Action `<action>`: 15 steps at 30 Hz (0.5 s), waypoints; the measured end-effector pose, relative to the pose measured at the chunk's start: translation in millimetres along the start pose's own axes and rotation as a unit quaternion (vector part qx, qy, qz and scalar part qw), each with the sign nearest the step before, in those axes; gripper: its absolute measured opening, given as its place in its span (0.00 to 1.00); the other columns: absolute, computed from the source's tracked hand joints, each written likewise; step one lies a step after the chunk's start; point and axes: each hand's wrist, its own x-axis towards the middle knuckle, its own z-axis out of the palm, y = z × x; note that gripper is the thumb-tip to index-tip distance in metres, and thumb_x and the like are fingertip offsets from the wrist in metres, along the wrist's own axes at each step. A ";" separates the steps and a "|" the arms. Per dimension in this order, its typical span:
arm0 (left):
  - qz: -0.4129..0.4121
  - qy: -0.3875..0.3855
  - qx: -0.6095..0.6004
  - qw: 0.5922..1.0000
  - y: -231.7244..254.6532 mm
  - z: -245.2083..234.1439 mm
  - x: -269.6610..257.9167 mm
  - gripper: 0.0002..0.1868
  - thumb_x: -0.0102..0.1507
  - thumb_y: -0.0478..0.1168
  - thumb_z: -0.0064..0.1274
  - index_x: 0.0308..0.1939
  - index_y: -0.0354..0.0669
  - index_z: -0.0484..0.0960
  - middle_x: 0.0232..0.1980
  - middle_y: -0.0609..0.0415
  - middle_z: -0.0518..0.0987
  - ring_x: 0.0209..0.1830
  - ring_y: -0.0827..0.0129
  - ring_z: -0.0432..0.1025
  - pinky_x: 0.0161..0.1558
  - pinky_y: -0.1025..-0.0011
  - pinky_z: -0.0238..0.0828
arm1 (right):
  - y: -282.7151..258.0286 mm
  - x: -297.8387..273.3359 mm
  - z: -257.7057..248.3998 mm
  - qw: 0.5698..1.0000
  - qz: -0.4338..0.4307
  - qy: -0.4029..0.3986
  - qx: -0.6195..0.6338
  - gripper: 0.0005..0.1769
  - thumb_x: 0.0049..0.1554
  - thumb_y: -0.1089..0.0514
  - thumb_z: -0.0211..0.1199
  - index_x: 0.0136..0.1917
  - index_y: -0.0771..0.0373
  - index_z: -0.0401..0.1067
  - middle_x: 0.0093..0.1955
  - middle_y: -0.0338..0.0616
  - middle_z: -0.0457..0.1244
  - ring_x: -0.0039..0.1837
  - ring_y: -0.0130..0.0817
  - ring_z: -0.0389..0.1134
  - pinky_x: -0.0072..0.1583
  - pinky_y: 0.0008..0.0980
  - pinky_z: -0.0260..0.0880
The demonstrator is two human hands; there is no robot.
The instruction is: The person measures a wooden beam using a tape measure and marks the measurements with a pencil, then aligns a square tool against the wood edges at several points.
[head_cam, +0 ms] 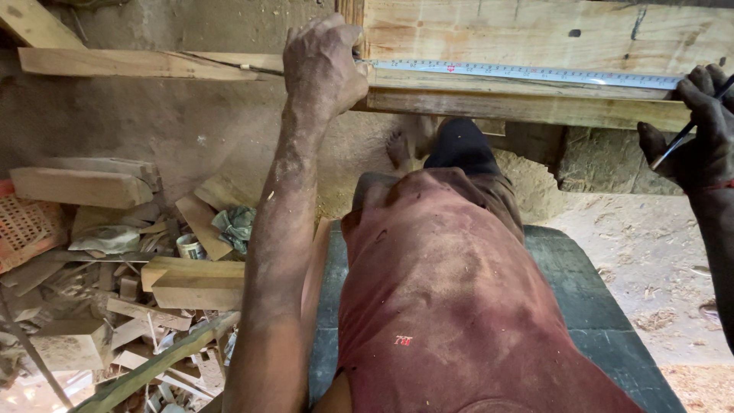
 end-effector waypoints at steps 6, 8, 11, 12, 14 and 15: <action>-0.015 -0.017 -0.006 1.000 -0.8 -1.5 0.2 0.19 0.53 0.36 0.66 0.48 0.44 0.87 0.44 0.49 0.81 0.47 0.58 0.76 0.56 0.54 0.67 | -4.9 -3.8 -1.9 0.998 0.013 0.005 -0.061 0.30 0.64 0.52 0.70 0.72 0.64 0.61 0.63 0.57 0.66 0.73 0.56 0.65 0.78 0.45 0.62; -0.005 -0.010 0.002 1.000 -1.5 0.0 1.3 0.19 0.51 0.35 0.66 0.47 0.43 0.87 0.44 0.49 0.81 0.47 0.56 0.76 0.55 0.53 0.67 | -7.2 -4.2 -2.9 0.995 0.005 0.007 -0.097 0.30 0.62 0.53 0.71 0.70 0.64 0.62 0.63 0.59 0.67 0.73 0.59 0.66 0.77 0.46 0.63; -0.004 -0.013 0.000 1.000 -1.8 1.7 2.6 0.20 0.51 0.36 0.67 0.49 0.44 0.87 0.43 0.49 0.82 0.45 0.59 0.77 0.55 0.52 0.67 | -2.3 -3.1 -3.9 0.998 0.008 -0.003 -0.060 0.30 0.65 0.52 0.71 0.71 0.64 0.61 0.62 0.58 0.66 0.72 0.55 0.65 0.76 0.45 0.63; -0.001 -0.006 -0.005 1.000 -1.4 1.8 1.2 0.20 0.51 0.36 0.67 0.48 0.44 0.87 0.44 0.48 0.82 0.46 0.57 0.76 0.54 0.53 0.67 | -1.0 -3.9 -2.9 0.999 0.013 -0.007 -0.037 0.30 0.66 0.52 0.71 0.72 0.63 0.61 0.60 0.57 0.65 0.70 0.53 0.65 0.74 0.45 0.63; 0.007 0.011 -0.013 1.000 -0.2 0.1 0.9 0.20 0.51 0.37 0.68 0.48 0.43 0.87 0.46 0.48 0.82 0.48 0.55 0.76 0.54 0.53 0.67 | 1.9 -3.8 -0.9 1.000 0.025 -0.011 -0.002 0.30 0.66 0.52 0.71 0.73 0.62 0.61 0.56 0.56 0.63 0.65 0.51 0.64 0.70 0.44 0.63; 0.004 0.004 -0.005 1.000 0.6 -1.2 1.6 0.19 0.52 0.38 0.69 0.47 0.43 0.87 0.45 0.48 0.82 0.48 0.55 0.76 0.55 0.52 0.67 | 3.2 -3.1 0.0 1.000 0.025 -0.008 0.003 0.30 0.66 0.52 0.71 0.73 0.62 0.61 0.56 0.55 0.63 0.64 0.51 0.64 0.70 0.44 0.63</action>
